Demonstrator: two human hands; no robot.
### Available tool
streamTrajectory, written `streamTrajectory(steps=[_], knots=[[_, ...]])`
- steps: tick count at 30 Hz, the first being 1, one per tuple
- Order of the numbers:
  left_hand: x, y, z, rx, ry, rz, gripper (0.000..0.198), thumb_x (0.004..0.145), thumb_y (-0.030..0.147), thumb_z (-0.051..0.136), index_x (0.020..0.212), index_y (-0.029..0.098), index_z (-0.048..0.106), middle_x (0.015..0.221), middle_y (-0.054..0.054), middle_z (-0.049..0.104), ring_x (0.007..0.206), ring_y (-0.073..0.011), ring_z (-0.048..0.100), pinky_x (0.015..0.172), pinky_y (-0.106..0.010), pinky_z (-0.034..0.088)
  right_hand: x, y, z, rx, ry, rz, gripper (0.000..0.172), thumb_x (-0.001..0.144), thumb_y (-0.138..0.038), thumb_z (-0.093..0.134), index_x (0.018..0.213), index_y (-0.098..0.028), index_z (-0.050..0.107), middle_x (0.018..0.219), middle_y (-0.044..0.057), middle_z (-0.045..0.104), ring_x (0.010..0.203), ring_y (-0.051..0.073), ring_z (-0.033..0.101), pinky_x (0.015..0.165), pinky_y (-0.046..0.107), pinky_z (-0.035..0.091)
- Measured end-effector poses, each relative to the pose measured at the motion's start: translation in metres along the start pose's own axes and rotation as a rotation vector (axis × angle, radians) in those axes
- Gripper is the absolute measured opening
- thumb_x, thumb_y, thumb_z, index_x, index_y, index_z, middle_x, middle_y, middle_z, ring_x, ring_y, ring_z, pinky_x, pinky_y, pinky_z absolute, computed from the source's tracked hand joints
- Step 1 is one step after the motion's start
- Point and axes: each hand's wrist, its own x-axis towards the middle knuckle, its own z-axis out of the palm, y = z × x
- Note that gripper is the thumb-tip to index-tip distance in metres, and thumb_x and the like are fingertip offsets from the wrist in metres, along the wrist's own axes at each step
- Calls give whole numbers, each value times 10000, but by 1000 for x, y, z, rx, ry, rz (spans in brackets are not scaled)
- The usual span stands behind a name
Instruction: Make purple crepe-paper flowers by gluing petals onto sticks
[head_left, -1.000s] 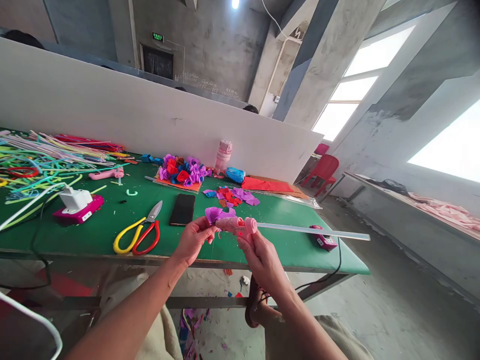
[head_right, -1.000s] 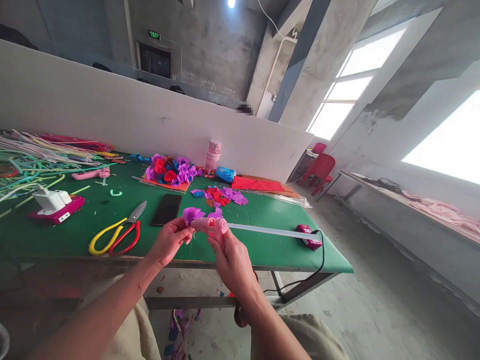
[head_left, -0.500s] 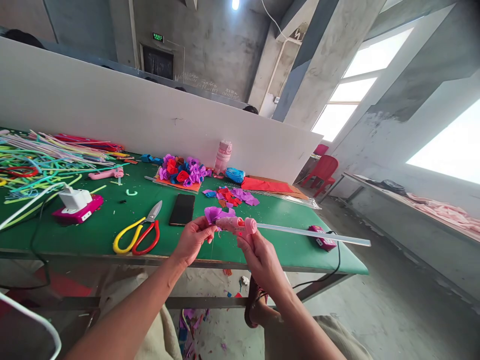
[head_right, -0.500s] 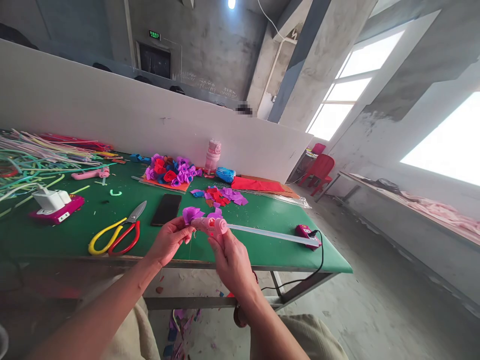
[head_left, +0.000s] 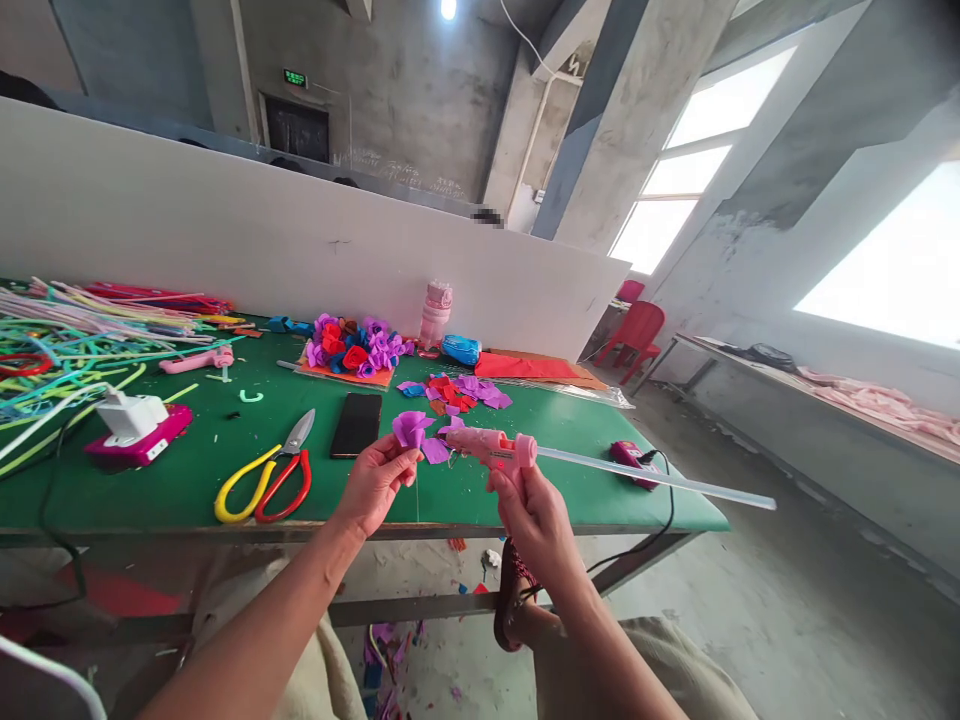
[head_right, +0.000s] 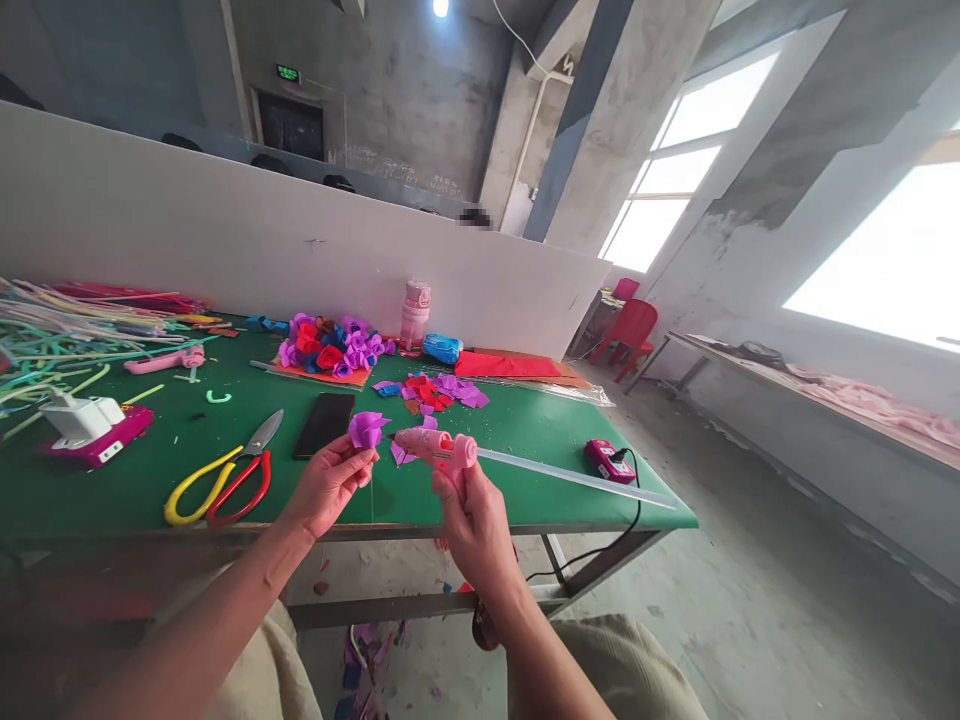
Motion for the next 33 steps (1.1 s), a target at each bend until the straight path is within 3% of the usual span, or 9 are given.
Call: streamTrajectory(steps=[9, 22, 33], knots=[[4, -1, 1, 17, 24, 16, 198, 625, 201, 783, 792, 147, 691, 673, -16, 629, 557, -67, 472, 501, -208, 353, 2, 5, 15, 16, 69, -27, 225, 907, -361, 398, 849, -180, 518, 683, 2, 535, 576, 119, 432, 561, 233, 370], [3, 1, 5, 65, 36, 8, 219, 607, 225, 796, 777, 145, 683, 652, -23, 632, 540, -72, 469, 498, -217, 354, 2, 6, 19, -46, 8, -6, 236, 914, -343, 377, 954, -170, 531, 731, 12, 564, 615, 141, 467, 593, 246, 370], [2, 0, 3, 64, 27, 10, 233, 615, 227, 794, 804, 143, 685, 659, -22, 629, 541, -70, 467, 503, -213, 355, 1, 6, 20, -145, 66, -50, 237, 914, -318, 394, 984, -164, 559, 807, 45, 639, 662, 161, 557, 618, 246, 405]])
